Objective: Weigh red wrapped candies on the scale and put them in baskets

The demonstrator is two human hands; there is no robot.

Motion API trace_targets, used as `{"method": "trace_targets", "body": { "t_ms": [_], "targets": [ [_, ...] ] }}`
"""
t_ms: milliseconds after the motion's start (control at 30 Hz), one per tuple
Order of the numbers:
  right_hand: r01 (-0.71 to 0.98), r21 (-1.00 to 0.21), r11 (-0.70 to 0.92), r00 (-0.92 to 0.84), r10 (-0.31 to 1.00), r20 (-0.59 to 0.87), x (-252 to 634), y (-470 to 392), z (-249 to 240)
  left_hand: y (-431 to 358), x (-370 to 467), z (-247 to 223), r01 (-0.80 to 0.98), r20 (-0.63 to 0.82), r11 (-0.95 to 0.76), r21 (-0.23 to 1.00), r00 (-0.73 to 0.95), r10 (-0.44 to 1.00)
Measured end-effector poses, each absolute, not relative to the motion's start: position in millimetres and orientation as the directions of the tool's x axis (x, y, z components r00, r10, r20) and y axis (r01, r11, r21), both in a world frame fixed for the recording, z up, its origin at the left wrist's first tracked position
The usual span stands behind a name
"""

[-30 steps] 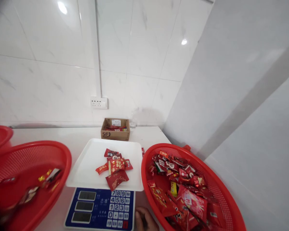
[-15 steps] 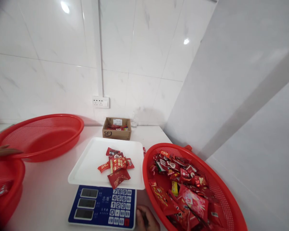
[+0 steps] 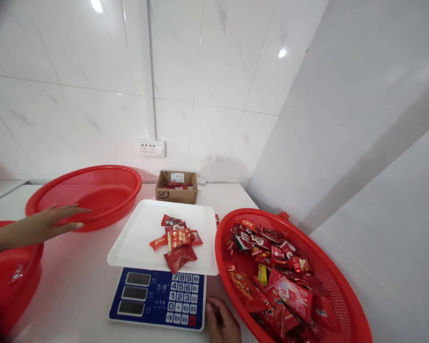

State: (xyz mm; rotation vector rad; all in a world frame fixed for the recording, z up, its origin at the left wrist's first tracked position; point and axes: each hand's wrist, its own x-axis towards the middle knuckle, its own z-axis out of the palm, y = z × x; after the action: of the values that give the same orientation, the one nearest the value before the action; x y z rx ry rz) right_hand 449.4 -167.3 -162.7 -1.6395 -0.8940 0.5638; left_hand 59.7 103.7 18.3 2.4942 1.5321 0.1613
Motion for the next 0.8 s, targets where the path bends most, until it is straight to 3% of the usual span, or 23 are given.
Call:
{"method": "trace_targets", "body": {
  "t_ms": [67,267,367,600,800],
  "targets": [
    [0.250,-0.966,-0.071,0.598,0.796,0.097,450,-168,-160,88,98,27,0.819,-0.038,-0.531,0.216,0.551,0.834],
    [0.277,-0.957,-0.087,0.514,0.855,0.071,455,-168,-157,53,208,15,0.521,-0.084,-0.796,0.309,0.849,0.522],
    [0.293,-0.952,-0.093,0.528,0.846,0.080,455,-168,-157,55,249,-2,0.416,-0.074,-0.876,0.244,0.909,0.411],
    [0.283,-0.956,-0.080,0.517,0.852,0.082,449,-171,-150,70,295,-24,0.367,0.024,-0.918,0.148,0.927,0.375],
    [0.255,-0.964,-0.071,0.505,0.860,0.070,449,-169,-147,69,287,-23,0.466,0.067,-0.876,0.125,0.877,0.476]
  ]
}}
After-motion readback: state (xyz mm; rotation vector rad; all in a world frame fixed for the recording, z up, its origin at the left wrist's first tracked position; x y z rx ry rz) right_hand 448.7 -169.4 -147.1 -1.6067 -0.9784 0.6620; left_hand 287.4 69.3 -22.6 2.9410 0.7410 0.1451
